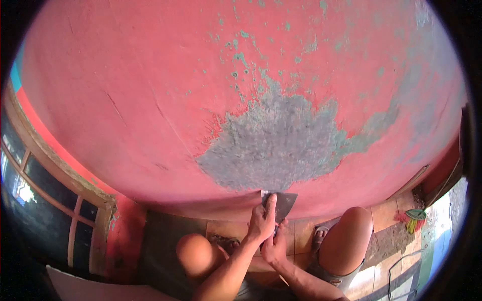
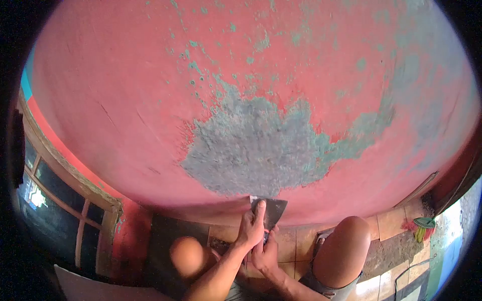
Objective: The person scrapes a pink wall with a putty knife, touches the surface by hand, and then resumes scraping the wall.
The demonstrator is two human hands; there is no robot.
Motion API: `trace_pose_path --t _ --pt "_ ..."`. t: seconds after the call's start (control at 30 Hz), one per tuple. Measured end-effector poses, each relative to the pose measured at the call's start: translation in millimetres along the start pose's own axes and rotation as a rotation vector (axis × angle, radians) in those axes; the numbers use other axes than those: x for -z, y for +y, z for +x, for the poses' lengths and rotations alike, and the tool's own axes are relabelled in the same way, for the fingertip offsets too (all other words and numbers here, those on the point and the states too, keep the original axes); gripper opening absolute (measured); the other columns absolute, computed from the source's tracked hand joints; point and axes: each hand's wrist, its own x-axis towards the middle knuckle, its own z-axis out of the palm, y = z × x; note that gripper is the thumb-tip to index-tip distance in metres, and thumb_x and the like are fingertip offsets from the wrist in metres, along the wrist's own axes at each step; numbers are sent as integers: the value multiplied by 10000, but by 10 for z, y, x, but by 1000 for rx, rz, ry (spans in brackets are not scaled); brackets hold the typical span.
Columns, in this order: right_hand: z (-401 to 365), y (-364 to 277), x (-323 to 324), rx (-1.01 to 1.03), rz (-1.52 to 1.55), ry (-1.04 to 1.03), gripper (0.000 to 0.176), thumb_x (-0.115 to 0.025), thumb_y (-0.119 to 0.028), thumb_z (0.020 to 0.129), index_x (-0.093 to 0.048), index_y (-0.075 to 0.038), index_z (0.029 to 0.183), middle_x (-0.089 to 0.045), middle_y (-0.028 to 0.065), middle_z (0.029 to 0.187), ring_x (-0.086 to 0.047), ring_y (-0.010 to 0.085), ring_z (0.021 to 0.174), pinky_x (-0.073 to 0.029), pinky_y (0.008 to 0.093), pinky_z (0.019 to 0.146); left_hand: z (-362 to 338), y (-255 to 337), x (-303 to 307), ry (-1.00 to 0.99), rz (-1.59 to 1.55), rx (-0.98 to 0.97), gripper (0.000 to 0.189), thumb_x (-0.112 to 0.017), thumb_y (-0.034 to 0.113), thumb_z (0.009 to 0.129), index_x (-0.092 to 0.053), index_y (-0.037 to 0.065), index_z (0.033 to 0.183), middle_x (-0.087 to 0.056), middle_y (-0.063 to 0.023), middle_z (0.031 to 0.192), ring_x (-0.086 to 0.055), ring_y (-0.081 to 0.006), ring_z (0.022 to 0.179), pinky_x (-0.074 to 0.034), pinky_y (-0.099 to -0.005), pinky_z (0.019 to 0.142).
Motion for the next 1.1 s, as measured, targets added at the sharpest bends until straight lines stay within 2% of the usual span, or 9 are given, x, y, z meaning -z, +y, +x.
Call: trace_pose_path --t 0.13,0.27,0.43,0.47,0.63,0.7,0.73,0.9,1.1 --pt "-88 -67 44 -128 0 -34 306 -450 -169 1014 -564 83 1143 -674 208 971 -662 279 896 -506 381 815 -33 -247 6 -7 6 41 563 -448 494 1040 -568 28 748 -491 11 581 -557 -97 531 -474 -286 448" --pt "21 -28 23 164 -147 73 316 -458 -182 1012 -580 81 1138 -681 221 968 -673 359 903 -511 398 817 -32 -28 -10 -19 -38 22 554 -457 496 1037 -570 29 764 -539 -1 614 -590 -109 542 -482 -282 464" --pt "-82 17 24 -185 92 -24 329 -468 -193 1011 -549 80 1177 -655 265 1057 -638 369 1043 -475 434 905 -21 -143 14 -7 25 57 576 -465 511 1030 -554 40 711 -504 8 596 -540 -99 515 -473 -282 461" --pt "-147 133 1 -407 230 -70 333 -471 -192 1011 -546 84 1184 -641 288 1080 -603 381 1128 -440 438 971 -31 -142 -31 31 20 14 600 -463 517 1029 -532 46 665 -461 20 577 -509 -95 510 -470 -288 461" --pt "-61 -75 17 16 -18 59 339 -452 -183 1019 -561 102 1167 -644 299 1062 -594 369 1146 -391 435 1044 -4 -145 14 -37 -48 76 599 -458 506 1035 -504 53 645 -430 27 572 -477 -78 529 -454 -295 455" --pt "-69 89 -10 7 -61 26 336 -442 -169 1018 -564 105 1169 -635 303 1103 -587 380 1164 -369 443 1068 9 -195 -9 -30 -79 56 594 -459 498 1037 -501 55 643 -425 28 568 -471 -78 522 -457 -294 454" --pt "-104 19 26 -366 208 -71 332 -443 -153 1010 -563 109 1175 -629 309 1103 -583 416 1159 -349 447 1086 -26 -139 10 7 91 -16 588 -461 490 1038 -503 55 645 -440 28 564 -480 -82 519 -470 -294 462" --pt "-81 130 -13 3 53 25 319 -455 -164 1010 -569 113 1120 -637 280 993 -590 392 1081 -398 451 1021 -30 37 20 -30 -80 69 568 -460 490 1039 -562 58 685 -492 29 579 -532 -80 535 -477 -276 487" --pt "-156 181 -15 -129 65 -15 325 -454 -166 1013 -537 106 1172 -666 237 961 -653 362 907 -467 443 907 25 -208 0 -5 34 4 588 -450 522 1031 -595 33 738 -556 2 603 -586 -98 555 -456 -272 463"
